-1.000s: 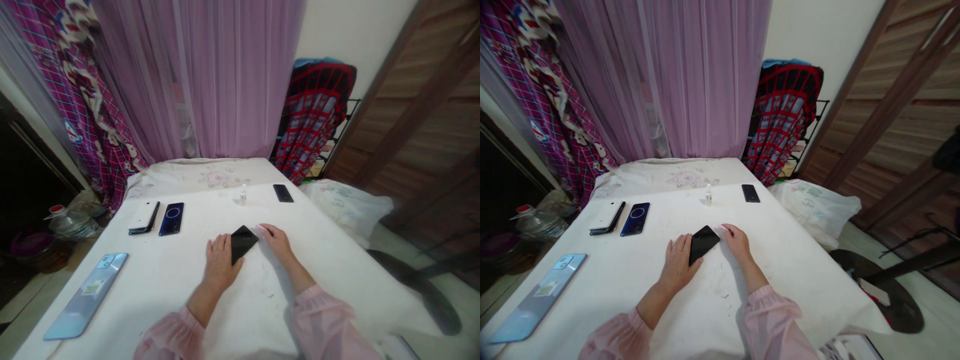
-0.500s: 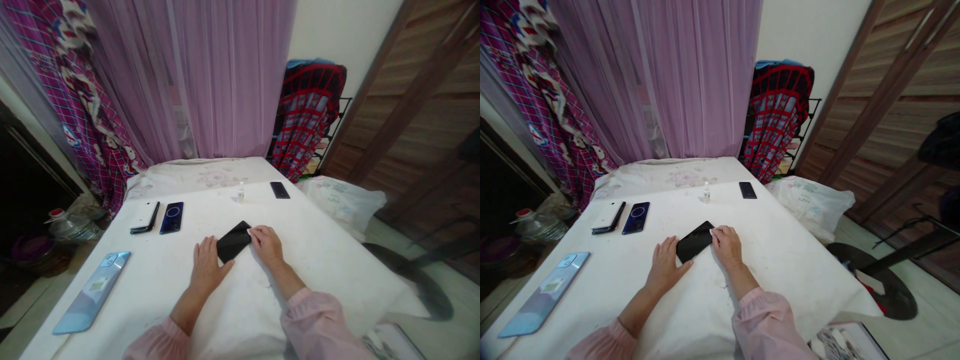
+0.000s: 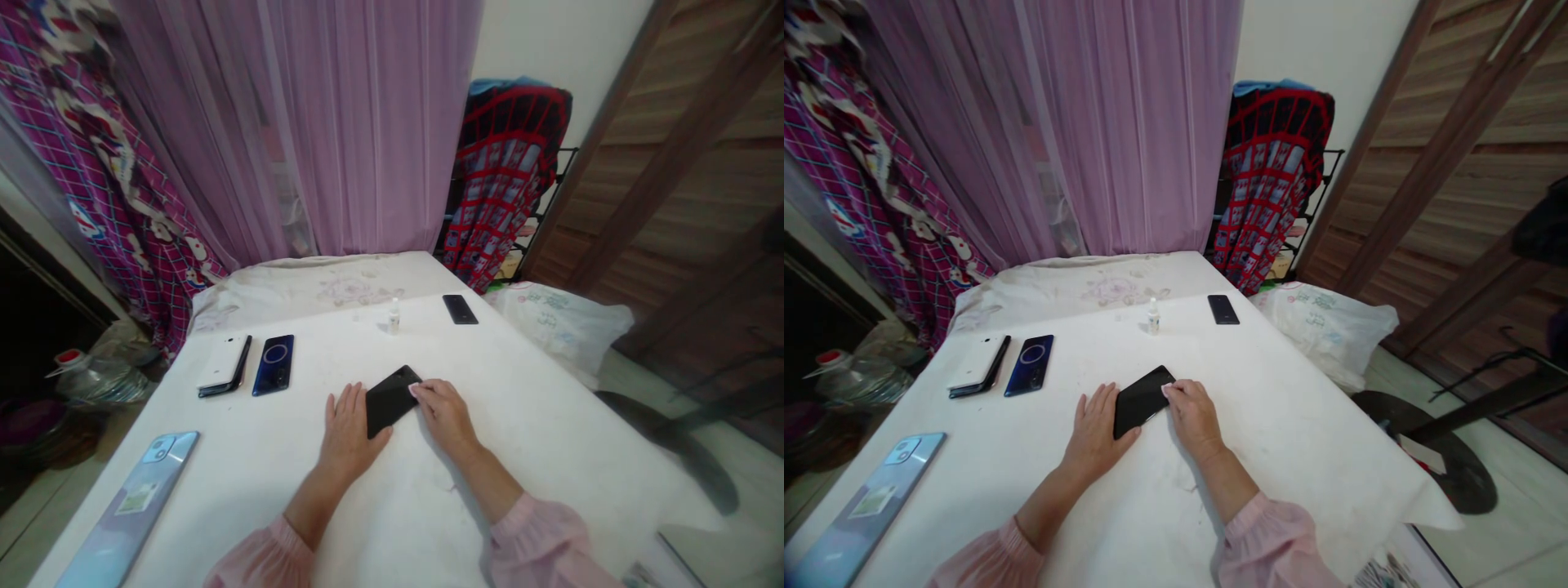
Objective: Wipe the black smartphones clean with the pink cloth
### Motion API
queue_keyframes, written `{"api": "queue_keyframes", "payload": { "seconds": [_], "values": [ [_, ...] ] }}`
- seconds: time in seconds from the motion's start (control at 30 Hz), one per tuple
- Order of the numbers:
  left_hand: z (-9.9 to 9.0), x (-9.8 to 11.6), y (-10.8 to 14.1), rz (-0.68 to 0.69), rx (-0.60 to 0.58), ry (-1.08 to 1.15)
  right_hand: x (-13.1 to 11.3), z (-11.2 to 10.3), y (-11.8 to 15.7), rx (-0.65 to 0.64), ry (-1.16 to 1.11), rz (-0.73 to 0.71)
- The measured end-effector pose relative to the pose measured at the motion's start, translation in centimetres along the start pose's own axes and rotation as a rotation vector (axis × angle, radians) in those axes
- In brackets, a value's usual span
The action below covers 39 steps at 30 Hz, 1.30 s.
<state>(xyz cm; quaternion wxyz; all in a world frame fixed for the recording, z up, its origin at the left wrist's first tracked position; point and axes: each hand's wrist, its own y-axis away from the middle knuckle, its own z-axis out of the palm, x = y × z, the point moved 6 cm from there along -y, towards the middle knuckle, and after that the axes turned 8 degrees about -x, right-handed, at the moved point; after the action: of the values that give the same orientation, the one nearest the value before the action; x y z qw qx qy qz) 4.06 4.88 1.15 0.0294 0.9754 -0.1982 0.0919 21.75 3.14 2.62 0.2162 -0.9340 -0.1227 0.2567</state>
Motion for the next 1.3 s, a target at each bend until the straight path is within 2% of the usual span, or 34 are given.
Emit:
{"api": "queue_keyframes", "payload": {
  "seconds": [0.1, 0.3, 0.37, 0.57, 0.9, 1.03, 1.3],
  "values": [
    [0.0, -0.2, -0.5, 0.046, -0.013, -0.003, 0.6, -0.3, 0.1, 0.044, 0.023, 0.029],
    [0.4, -0.7, -1.3, 0.116, 0.010, -0.014, -3.6, 1.0, 0.5, -0.083, -0.025, -0.156],
    [0.4, -0.7, -1.2, 0.124, 0.035, -0.015, -3.0, 0.6, 0.4, -0.063, -0.008, -0.125],
    [0.4, -0.8, -0.8, 0.195, 0.079, 0.006, 1.9, -1.4, 0.7, 0.098, 0.026, 0.098],
    [0.2, -0.9, 0.4, 0.243, 0.154, -0.018, 1.9, -1.1, 1.2, 0.055, -0.081, 0.192],
    [0.1, -0.9, 0.5, 0.251, 0.151, -0.021, 2.5, -0.4, -0.4, 0.005, -0.094, 0.183],
    [0.1, -1.0, 0.6, 0.277, 0.208, -0.040, 2.6, 2.1, -5.5, -0.053, -0.055, 0.144]
  ]
}}
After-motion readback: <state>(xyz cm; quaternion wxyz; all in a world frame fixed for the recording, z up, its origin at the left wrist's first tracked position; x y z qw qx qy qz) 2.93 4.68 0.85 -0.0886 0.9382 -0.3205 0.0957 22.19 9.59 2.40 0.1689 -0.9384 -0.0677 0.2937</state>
